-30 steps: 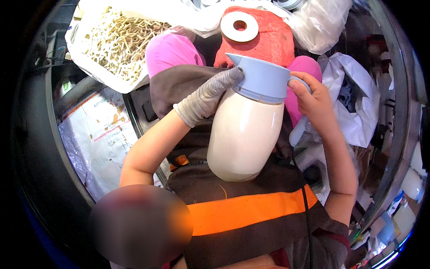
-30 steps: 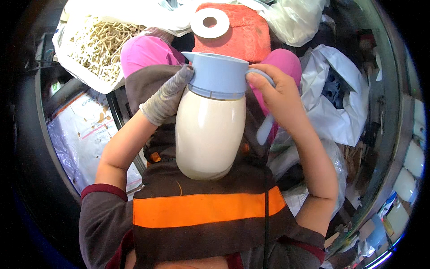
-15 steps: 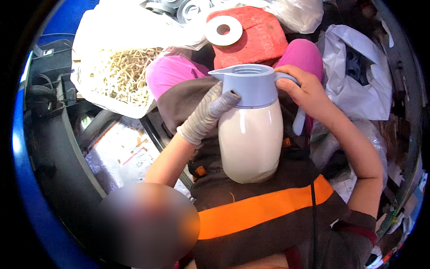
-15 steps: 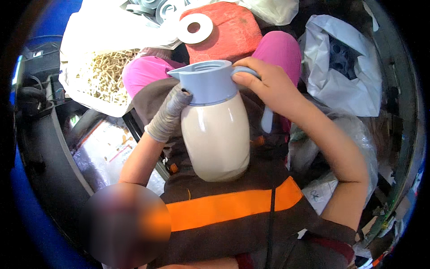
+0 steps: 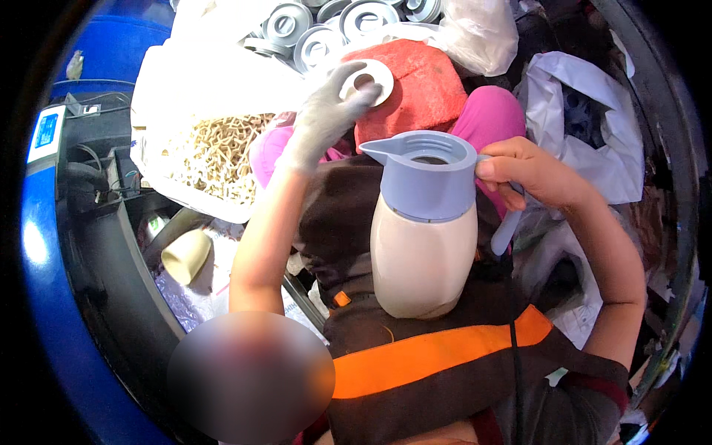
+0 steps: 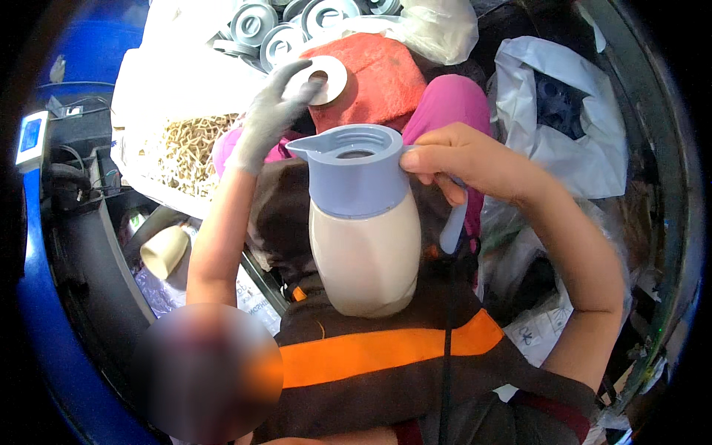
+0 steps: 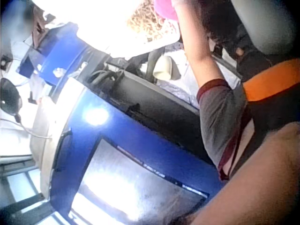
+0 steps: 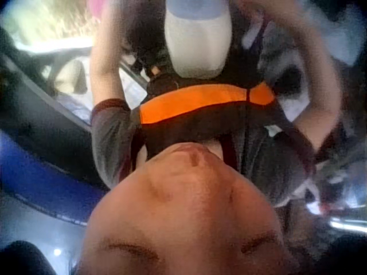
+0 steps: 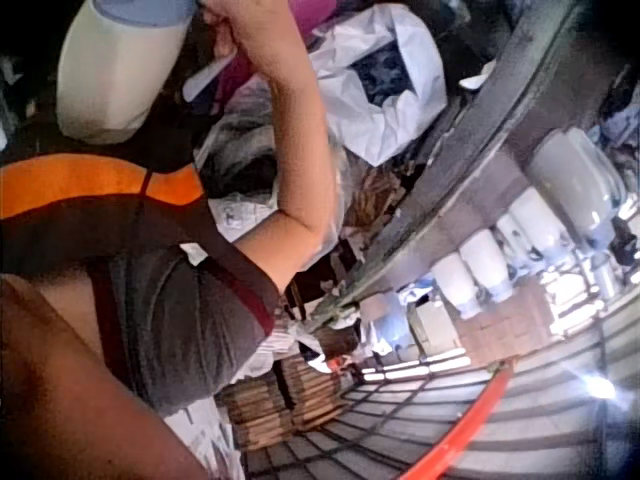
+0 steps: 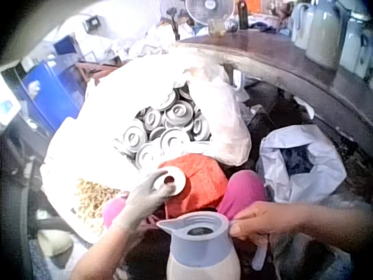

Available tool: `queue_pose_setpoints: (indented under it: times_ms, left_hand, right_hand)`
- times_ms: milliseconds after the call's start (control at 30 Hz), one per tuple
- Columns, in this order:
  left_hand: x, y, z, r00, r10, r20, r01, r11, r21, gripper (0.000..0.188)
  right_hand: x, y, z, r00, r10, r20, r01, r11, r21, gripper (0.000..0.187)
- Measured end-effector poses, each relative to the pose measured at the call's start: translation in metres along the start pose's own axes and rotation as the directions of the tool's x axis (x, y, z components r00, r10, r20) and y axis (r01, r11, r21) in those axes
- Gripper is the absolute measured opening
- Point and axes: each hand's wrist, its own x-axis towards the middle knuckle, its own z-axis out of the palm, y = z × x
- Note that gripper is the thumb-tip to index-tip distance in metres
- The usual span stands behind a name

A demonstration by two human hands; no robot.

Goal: The person sits on the floor and repeatedly assembles white plastic pitchers. They pick up a pitcher body, insert a filter, and screw on a grey lid. The person handles the pitchers one at a time, placing the finished units on a nearby table.

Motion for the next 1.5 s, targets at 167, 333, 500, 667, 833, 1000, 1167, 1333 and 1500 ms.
queue_pose_setpoints:
  times_ms: [167, 333, 500, 667, 833, 1000, 1167, 1333, 1500]
  left_hand:
    - [0.047, -0.043, 0.050, 0.972, 0.231, -0.039, -0.120, 0.635, 0.763, 0.077]
    - [0.062, -0.061, 0.027, 0.962, 0.238, -0.134, -0.123, 0.815, 0.566, 0.075]
    - [0.051, -0.006, -0.055, 0.927, 0.032, -0.375, -0.156, 0.939, -0.306, 0.073]
    - [0.021, 0.098, -0.100, 0.839, 0.410, -0.358, -0.469, 0.878, -0.092, 0.071]
    - [0.026, 0.133, -0.067, 0.820, 0.569, -0.066, -0.526, 0.793, 0.308, 0.067]
    - [0.031, 0.119, -0.041, 0.801, 0.597, 0.038, -0.442, 0.548, 0.711, 0.062]
    - [0.031, 0.124, -0.037, 0.772, 0.633, 0.056, -0.483, 0.528, 0.699, 0.062]
    - [0.037, 0.121, -0.043, 0.752, 0.658, 0.024, -0.503, 0.551, 0.666, 0.060]
    - [0.028, 0.175, -0.098, 0.711, 0.701, -0.054, -0.650, 0.684, 0.331, 0.044]
  right_hand:
    - [-0.025, -0.015, -0.008, 0.975, -0.012, -0.221, 0.018, 0.999, 0.027, 0.033]
    - [-0.027, -0.030, -0.026, 0.941, -0.152, -0.302, 0.133, 0.988, -0.081, 0.034]
    - [-0.005, -0.047, -0.043, 0.806, -0.429, -0.408, 0.355, 0.902, -0.245, 0.034]
    - [0.052, -0.058, -0.027, 0.673, -0.614, -0.412, 0.361, 0.759, -0.542, 0.036]
    - [0.073, -0.042, -0.033, 0.642, -0.708, -0.293, 0.356, 0.614, -0.705, 0.039]
    - [0.076, -0.019, -0.037, 0.552, -0.784, -0.284, 0.284, 0.497, -0.820, 0.041]
    - [0.058, 0.011, -0.036, 0.674, -0.540, -0.504, -0.004, 0.680, -0.734, 0.036]
    - [0.064, 0.008, -0.030, 0.629, -0.567, -0.531, -0.008, 0.678, -0.735, 0.031]
    - [0.064, 0.010, -0.029, 0.615, -0.571, -0.544, -0.043, 0.665, -0.746, 0.032]
